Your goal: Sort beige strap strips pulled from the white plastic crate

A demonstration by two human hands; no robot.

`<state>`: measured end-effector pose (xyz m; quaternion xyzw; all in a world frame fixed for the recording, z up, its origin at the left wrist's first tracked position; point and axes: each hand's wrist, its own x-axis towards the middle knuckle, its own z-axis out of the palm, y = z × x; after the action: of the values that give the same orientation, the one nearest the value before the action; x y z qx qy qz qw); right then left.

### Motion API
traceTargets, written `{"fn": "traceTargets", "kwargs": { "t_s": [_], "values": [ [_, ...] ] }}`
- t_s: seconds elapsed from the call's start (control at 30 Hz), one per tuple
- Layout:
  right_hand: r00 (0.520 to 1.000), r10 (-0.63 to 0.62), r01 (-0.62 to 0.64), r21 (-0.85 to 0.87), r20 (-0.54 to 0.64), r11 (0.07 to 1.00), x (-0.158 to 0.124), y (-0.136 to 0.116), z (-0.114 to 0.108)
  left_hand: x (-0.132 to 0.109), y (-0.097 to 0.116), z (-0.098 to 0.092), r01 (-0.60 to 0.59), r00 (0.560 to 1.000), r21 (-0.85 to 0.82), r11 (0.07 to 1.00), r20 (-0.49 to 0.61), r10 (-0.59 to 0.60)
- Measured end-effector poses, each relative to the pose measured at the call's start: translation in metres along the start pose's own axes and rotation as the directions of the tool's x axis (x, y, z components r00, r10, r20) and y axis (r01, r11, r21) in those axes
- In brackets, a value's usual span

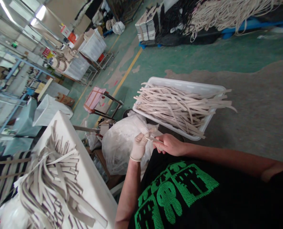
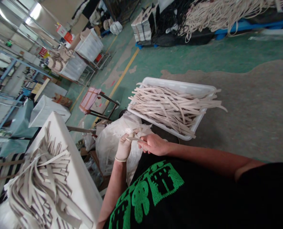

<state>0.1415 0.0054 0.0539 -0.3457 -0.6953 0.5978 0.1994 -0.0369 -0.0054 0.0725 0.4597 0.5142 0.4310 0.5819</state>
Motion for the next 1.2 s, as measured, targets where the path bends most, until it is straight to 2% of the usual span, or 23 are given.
{"fn": "traceTargets", "kwargs": {
  "t_s": [0.07, 0.17, 0.23, 0.3, 0.33, 0.4, 0.47, 0.53, 0.6, 0.67, 0.7, 0.77, 0.87, 0.97, 1.03, 1.13, 1.2],
  "values": [
    [1.0, -0.015, 0.014, -0.029, -0.028, 0.999, 0.0, -0.001, -0.004, -0.002, -0.003, 0.003, -0.009, 1.0, -0.036, 0.999, 0.02, 0.01],
    [0.984, -0.078, 0.076, -0.02, -0.162, 0.997, 0.005, -0.001, -0.021, -0.005, -0.001, 0.004, -0.042, 0.997, -0.051, 0.998, -0.068, 0.039],
    [0.935, -0.121, 0.124, -0.012, -0.335, 0.992, 0.011, 0.001, -0.035, -0.009, 0.005, 0.003, -0.039, 0.992, -0.069, 0.997, -0.12, 0.031],
    [0.875, -0.224, 0.214, -0.071, -0.43, 0.974, 0.019, 0.002, -0.046, -0.014, 0.01, 0.002, -0.01, 0.994, -0.112, 0.994, -0.109, -0.002],
    [0.858, -0.295, 0.268, -0.124, -0.421, 0.956, 0.024, 0.003, -0.048, -0.017, 0.011, 0.002, 0.014, 0.996, -0.131, 0.991, -0.087, -0.026],
    [0.846, -0.423, 0.372, -0.208, -0.323, 0.904, 0.033, 0.002, -0.047, -0.023, 0.009, 0.004, 0.058, 0.997, -0.141, 0.988, -0.036, -0.064],
    [0.845, -0.494, 0.452, -0.22, -0.205, 0.864, 0.041, 0.0, -0.04, -0.028, 0.0, 0.005, 0.1, 0.995, -0.139, 0.985, -0.001, -0.101],
    [0.835, -0.523, 0.495, -0.183, -0.173, 0.85, 0.048, -0.001, -0.031, -0.031, -0.011, 0.006, 0.126, 0.99, -0.188, 0.974, -0.033, -0.135],
    [0.848, -0.463, 0.45, -0.111, -0.259, 0.886, 0.051, -0.002, -0.025, -0.031, -0.024, 0.007, 0.174, 0.978, -0.289, 0.941, -0.064, -0.201],
    [0.885, -0.301, 0.325, 0.007, -0.354, 0.946, 0.048, -0.006, -0.021, -0.027, -0.035, 0.01, 0.289, 0.944, -0.43, 0.855, -0.018, -0.328],
    [0.908, -0.212, 0.255, 0.076, -0.36, 0.964, 0.044, -0.01, -0.021, -0.024, -0.04, 0.013, 0.359, 0.918, -0.496, 0.79, 0.036, -0.395],
    [0.96, -0.088, 0.139, 0.182, -0.266, 0.973, 0.029, -0.019, -0.022, -0.016, -0.048, 0.018, 0.432, 0.87, -0.628, 0.647, 0.102, -0.482],
    [1.0, 0.002, 0.003, 0.227, -0.023, 0.974, -0.004, -0.031, -0.028, 0.0, -0.055, 0.022, 0.327, 0.873, -0.756, 0.567, 0.013, -0.487],
    [0.977, 0.132, -0.164, 0.198, 0.168, 0.966, -0.036, -0.031, -0.041, 0.015, -0.053, 0.011, 0.176, 0.87, -0.817, 0.549, -0.131, -0.475],
    [0.951, 0.216, -0.255, 0.168, 0.223, 0.952, -0.051, -0.023, -0.052, 0.023, -0.046, -0.007, 0.067, 0.858, -0.836, 0.545, -0.23, -0.459],
    [0.929, 0.307, -0.341, 0.153, 0.209, 0.928, -0.061, -0.008, -0.064, 0.028, -0.031, -0.041, -0.096, 0.828, -0.811, 0.577, -0.387, -0.405],
    [0.912, 0.357, -0.391, 0.17, 0.201, 0.905, -0.063, 0.002, -0.067, 0.025, -0.018, -0.062, -0.184, 0.792, -0.769, 0.612, -0.484, -0.371]
  ]
}}
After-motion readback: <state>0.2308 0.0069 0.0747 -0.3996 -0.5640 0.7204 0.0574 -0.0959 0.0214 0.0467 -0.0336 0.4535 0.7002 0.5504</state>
